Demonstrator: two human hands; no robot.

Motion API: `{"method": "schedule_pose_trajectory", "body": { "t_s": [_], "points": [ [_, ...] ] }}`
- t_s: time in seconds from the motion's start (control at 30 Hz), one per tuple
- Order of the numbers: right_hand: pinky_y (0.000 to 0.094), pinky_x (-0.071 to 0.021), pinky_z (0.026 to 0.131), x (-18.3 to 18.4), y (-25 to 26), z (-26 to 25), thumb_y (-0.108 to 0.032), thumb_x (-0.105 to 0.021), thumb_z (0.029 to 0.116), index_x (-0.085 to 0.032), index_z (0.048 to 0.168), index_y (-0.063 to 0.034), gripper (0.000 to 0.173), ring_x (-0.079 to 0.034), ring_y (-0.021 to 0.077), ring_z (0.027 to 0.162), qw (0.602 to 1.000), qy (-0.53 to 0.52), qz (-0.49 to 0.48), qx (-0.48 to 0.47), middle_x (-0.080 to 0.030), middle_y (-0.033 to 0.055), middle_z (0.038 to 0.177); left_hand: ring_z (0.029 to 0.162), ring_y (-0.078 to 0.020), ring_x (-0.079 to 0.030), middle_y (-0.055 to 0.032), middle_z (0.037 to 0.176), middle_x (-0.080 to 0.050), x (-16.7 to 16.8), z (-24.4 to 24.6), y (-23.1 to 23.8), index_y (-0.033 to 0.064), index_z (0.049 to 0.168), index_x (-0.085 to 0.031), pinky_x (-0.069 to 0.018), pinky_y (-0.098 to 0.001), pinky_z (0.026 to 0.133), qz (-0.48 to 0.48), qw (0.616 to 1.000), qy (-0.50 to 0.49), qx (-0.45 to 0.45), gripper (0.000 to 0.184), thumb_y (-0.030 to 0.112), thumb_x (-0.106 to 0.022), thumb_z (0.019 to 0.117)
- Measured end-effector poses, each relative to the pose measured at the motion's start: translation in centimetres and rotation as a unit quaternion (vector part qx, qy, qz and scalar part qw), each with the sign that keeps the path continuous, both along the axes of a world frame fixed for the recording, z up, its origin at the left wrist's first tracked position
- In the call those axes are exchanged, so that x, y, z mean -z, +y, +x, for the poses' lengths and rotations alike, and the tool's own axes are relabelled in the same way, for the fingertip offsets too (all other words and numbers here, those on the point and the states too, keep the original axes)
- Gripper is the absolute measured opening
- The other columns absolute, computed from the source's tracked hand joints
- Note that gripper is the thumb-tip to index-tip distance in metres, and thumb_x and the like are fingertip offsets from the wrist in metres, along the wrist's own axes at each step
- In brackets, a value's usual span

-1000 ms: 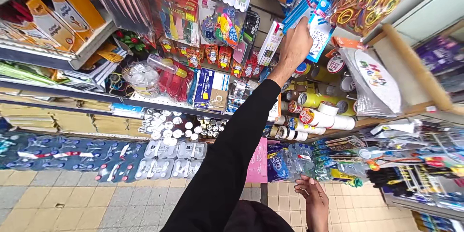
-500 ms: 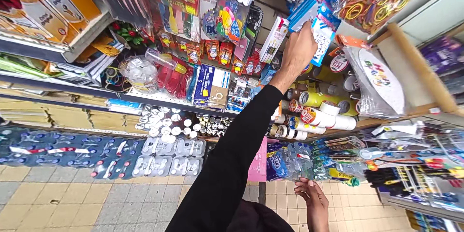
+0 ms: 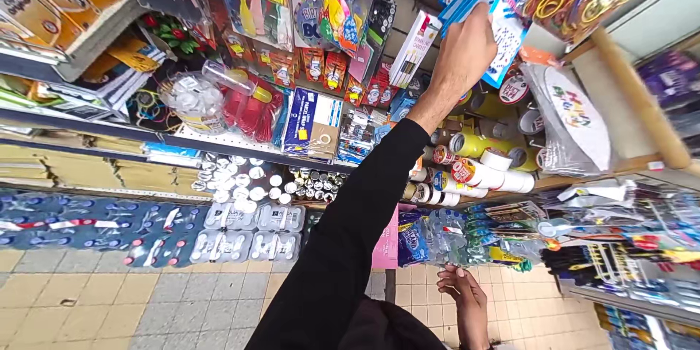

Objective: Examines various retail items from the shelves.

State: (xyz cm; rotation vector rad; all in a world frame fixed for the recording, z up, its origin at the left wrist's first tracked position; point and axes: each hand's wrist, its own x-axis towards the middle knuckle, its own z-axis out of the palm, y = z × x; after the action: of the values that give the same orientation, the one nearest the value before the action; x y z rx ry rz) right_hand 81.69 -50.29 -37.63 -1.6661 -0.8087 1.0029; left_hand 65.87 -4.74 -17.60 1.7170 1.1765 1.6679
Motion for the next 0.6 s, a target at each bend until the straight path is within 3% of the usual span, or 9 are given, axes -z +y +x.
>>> {"method": "schedule_pose_trajectory", "body": {
  "t_s": [0.13,0.37,0.53,0.6],
  "points": [
    [0.0386,-0.0627,0.069,0.4,0.1,0.0,-0.025,-0.039,0.1099,-0.065,0.119,0.0051,0.041,-0.073,0.028,0.08,1.0,0.002,-0.01,0.006,-0.073,0.0219,0.1,0.069,-0.0117,-0.066,-0.0023,0.078,-0.067,-0.2,0.3,-0.6,0.0059,0.098,-0.066,-0.0555,-0.0331,0.065,0.031,0.999,-0.008,-0.037,0.024,0.015,-0.045,0.1046],
    [0.0386,-0.063,0.067,0.6,0.1,-0.6,-0.026,-0.039,0.1094,-0.065,0.119,0.0049,0.041,-0.073,0.0295,0.079,1.0,0.024,-0.012,0.008,-0.073,0.0233,0.103,0.083,-0.0203,-0.071,-0.0079,0.088,-0.071,-2.9,-0.2,-1.9,0.003,0.11,-0.067,-0.057,-0.0391,0.074,-0.056,0.998,0.017,-0.01,0.023,0.011,-0.047,0.1029],
    [0.0385,-0.0628,0.066,1.1,-0.1,-0.2,-0.027,-0.038,0.11,-0.066,0.119,0.0046,0.043,-0.074,0.0284,0.078,1.0,0.021,-0.017,0.01,-0.074,0.0221,0.1,0.079,-0.0202,-0.069,-0.0067,0.082,-0.068,-2.6,0.0,-1.7,0.004,0.109,-0.066,-0.0559,-0.0393,0.07,-0.078,0.996,0.029,-0.013,0.021,0.012,-0.047,0.1018],
    [0.0387,-0.0627,0.066,1.0,-0.1,-0.1,-0.026,-0.038,0.1102,-0.065,0.118,0.0051,0.042,-0.073,0.029,0.079,0.999,0.026,-0.019,0.014,-0.073,0.0228,0.101,0.083,-0.0223,-0.071,-0.008,0.086,-0.071,-2.1,0.2,-0.9,0.004,0.114,-0.066,-0.0575,-0.0406,0.073,-0.083,0.995,0.049,-0.038,0.024,0.013,-0.047,0.1028]
  ]
}}
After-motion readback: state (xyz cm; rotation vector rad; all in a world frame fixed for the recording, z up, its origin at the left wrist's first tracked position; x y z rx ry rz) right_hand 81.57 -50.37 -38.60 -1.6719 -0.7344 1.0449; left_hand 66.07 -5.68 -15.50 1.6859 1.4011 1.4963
